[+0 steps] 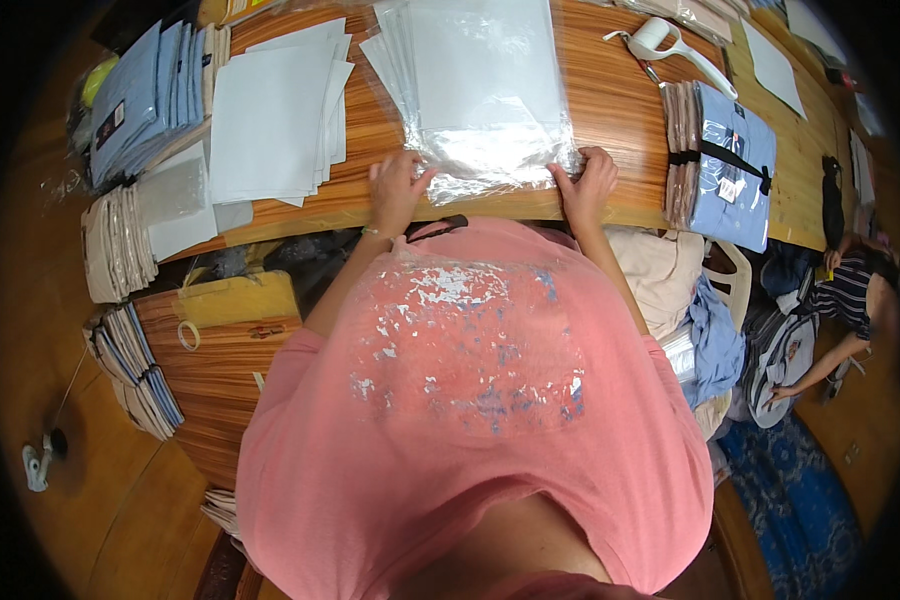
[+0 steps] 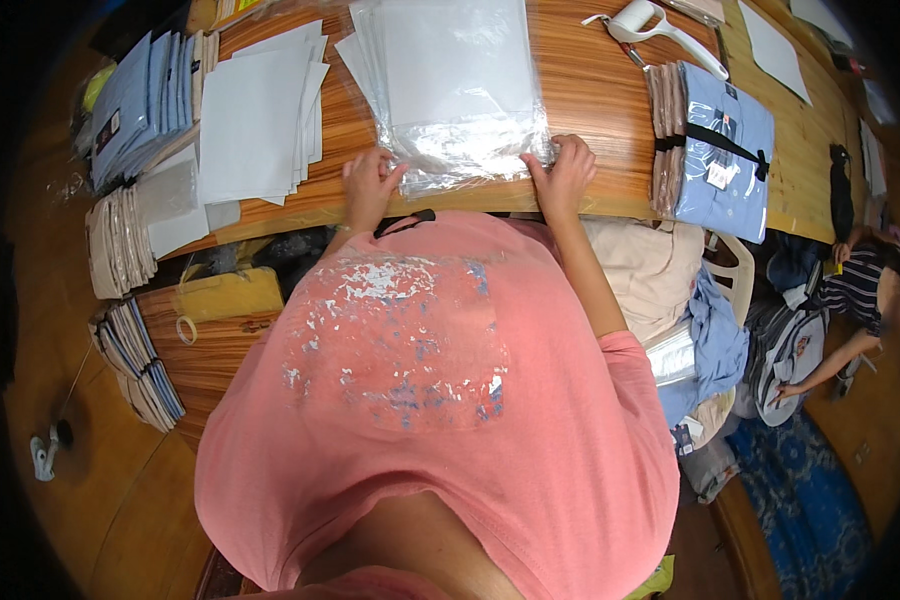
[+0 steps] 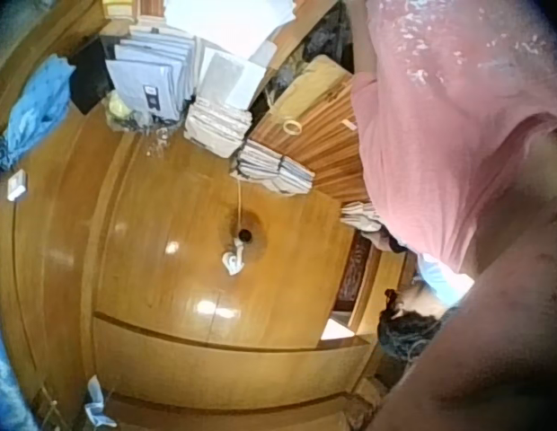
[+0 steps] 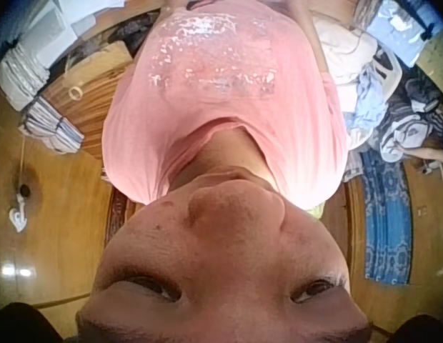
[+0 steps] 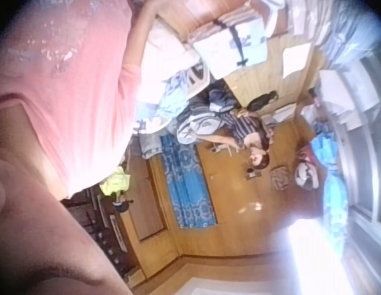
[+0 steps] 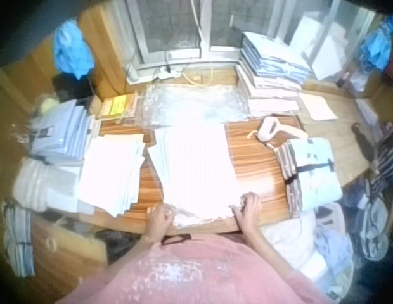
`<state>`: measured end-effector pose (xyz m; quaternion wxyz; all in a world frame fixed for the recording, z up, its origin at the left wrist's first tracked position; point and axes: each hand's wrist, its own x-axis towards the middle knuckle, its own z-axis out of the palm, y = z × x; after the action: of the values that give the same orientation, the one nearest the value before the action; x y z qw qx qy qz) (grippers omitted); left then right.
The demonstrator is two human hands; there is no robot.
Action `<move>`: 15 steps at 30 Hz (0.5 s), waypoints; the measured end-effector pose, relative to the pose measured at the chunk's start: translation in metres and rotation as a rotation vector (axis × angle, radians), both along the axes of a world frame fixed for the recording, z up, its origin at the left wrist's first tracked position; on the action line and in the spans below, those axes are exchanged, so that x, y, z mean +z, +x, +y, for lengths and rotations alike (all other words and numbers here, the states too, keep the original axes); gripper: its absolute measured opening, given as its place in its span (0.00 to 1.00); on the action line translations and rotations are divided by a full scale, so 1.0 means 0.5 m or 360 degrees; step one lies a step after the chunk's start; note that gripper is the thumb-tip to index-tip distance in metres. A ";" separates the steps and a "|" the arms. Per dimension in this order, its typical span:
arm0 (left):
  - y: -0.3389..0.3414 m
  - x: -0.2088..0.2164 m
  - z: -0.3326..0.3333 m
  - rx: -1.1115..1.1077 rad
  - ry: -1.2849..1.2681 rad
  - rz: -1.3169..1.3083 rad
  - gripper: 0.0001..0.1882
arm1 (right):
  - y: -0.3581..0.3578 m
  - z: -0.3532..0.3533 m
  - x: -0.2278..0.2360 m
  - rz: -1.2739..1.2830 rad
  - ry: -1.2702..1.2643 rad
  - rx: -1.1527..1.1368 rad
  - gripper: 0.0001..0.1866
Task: The person places individual sheets of white paper into clear plastic bags and seals them by hand on a cluttered wooden desk.
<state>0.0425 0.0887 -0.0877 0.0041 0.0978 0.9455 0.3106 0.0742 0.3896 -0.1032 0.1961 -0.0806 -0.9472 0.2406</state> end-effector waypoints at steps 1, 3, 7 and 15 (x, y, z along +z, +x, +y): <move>0.000 0.000 0.000 0.0071 -0.0106 0.0044 0.13 | 0.004 0.004 -0.001 -0.0063 -0.0001 -0.0005 0.27; -0.006 0.005 -0.001 0.0097 -0.0024 0.0080 0.16 | -0.001 0.023 0.002 -0.0141 -0.0122 0.0027 0.27; -0.017 0.052 0.003 -0.0112 0.0289 0.0455 0.16 | -0.032 0.034 0.050 0.0214 -0.0123 0.0287 0.26; -0.011 0.047 0.140 -0.0067 0.1756 -0.1385 0.26 | -0.161 -0.099 0.093 -0.0197 0.0118 0.0707 0.07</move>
<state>0.0369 0.1588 -0.0641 0.3380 -0.0294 0.5602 0.7557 -0.0064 0.3399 -0.0568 0.0826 0.1225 -0.9601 0.2374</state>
